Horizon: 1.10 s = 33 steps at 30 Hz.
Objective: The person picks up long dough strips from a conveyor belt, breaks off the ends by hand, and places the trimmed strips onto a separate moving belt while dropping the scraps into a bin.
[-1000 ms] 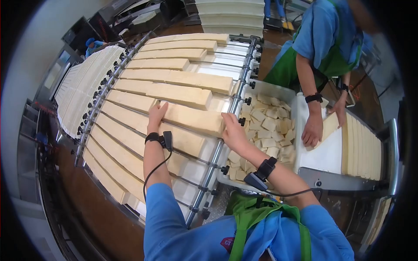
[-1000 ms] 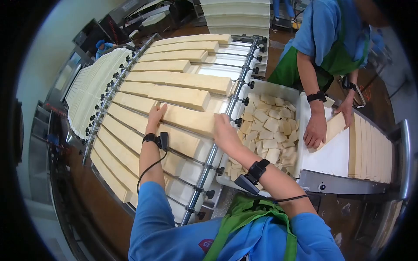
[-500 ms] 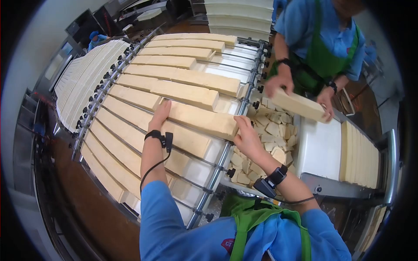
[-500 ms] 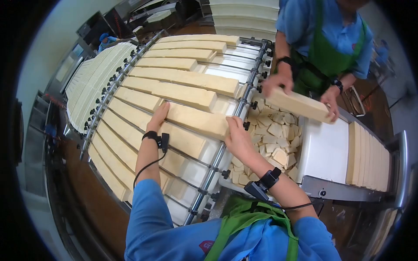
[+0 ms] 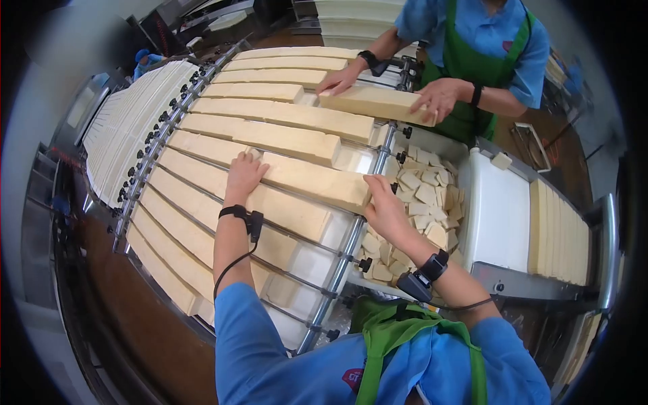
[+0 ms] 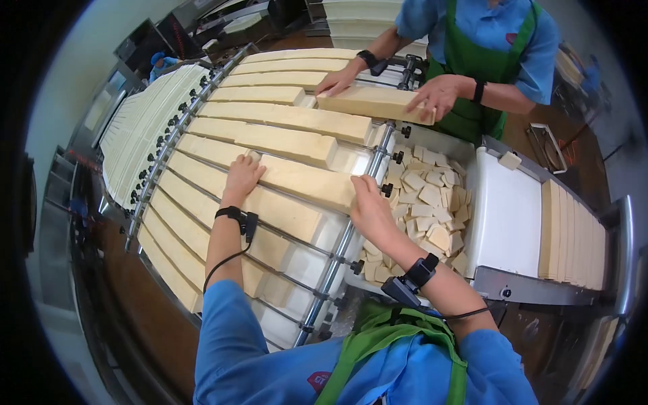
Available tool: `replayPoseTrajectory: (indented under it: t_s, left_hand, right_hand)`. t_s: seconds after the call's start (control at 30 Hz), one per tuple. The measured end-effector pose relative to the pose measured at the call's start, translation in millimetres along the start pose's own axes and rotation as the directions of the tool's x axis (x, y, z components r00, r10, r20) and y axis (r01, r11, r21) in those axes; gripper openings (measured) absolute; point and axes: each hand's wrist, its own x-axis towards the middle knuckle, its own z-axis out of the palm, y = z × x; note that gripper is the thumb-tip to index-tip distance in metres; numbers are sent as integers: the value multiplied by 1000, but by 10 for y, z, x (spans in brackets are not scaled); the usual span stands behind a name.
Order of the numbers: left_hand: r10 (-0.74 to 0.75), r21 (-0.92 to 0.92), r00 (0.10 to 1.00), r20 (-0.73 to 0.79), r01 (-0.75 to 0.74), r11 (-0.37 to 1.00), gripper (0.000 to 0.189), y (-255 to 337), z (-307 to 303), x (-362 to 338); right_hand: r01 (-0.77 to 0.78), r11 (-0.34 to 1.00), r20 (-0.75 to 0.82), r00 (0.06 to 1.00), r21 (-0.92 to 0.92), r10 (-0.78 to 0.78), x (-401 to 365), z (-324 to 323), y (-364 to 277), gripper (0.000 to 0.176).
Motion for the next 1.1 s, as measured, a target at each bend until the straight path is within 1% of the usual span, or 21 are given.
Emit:
replayPoseTrajectory:
  t_s: [0.17,0.27,0.37,0.4,0.43,0.47,0.5,0.53,0.57,0.6,0.63,0.67,0.7,0.73,0.77,0.8,0.87,0.97,1.03,1.07,1.1]
  left_hand:
    - [-151,-32,945,-288,148,988,43,-203,193,-123]
    - [-306,-359,771,-559,107,927,47,-279,487,-25]
    - [-807,-913,557,-196,197,357,55,-248,830,282]
    - [-768,-940,622,-151,150,305,56,-325,985,318]
    - [-563,-739,736,-376,128,662,51,-496,1164,265]
    - [-258,-314,771,-582,80,946,47,-671,1354,232]
    - [41,90,714,-699,32,995,44,-839,1542,213]
    - [-169,-225,818,-549,50,973,43,-423,917,23]
    - [-223,-305,873,-434,90,948,56,-654,1243,133]
    - [-186,-397,910,-372,25,917,55,-558,886,33]
    - [-255,-440,913,-317,97,893,54,-296,485,-82]
    - [-371,-794,923,-107,145,590,54,-287,456,11]
    - [-470,-992,874,123,119,-38,56,-276,422,98]
    - [-535,-874,777,332,40,-484,61,-269,389,176]
    - [-545,-940,794,271,97,-326,61,-106,273,193]
    - [-782,-970,605,151,242,1,59,383,-89,155]
    - [-772,-945,636,-9,246,214,59,362,18,480]
    - [-544,-808,706,-453,-69,585,52,1243,-202,657]
    - [-332,-792,820,-465,-218,571,46,2251,-522,521]
    - [-222,-851,883,-414,-288,440,42,2823,-692,402]
    - [-8,-830,926,-378,-335,446,39,2986,-412,645]
  right_hand:
    - [43,999,-17,999,34,-42,129,360,158,45]
    - [88,994,-41,995,64,-86,247,616,291,45]
    - [11,994,58,998,111,-17,245,690,495,47]
    - [30,989,32,999,146,-35,241,655,507,47]
    - [40,984,-2,999,171,-40,228,595,508,47]
    - [29,983,-51,998,182,-20,158,499,542,47]
    - [53,981,-113,993,187,-32,67,411,570,49]
    - [80,981,-183,982,178,-46,21,302,608,51]
    - [52,979,-202,979,195,-12,-58,153,639,51]
    - [33,975,-221,975,218,17,-179,-42,695,51]
    - [-69,973,-217,969,219,117,-340,-274,775,50]
    - [-158,960,-210,955,231,208,-487,-484,833,50]
    - [-238,939,-200,936,250,290,-628,-662,902,49]
    - [-258,955,-263,921,144,288,-817,-855,1094,51]
    - [-281,959,-315,907,36,278,-1071,-1060,1343,53]
    - [-383,923,-387,845,41,368,-1315,-1243,1561,53]
    - [-536,844,-530,706,35,470,-1863,-1664,1908,52]
    - [-780,625,-716,438,-3,544,-2663,-2156,2298,50]
    - [-801,599,-778,376,0,503,-3076,-2329,2600,52]
    - [-798,603,-799,350,19,489,-3193,-2402,2714,53]
    - [-803,595,-792,339,38,508,-3249,-2468,2804,52]
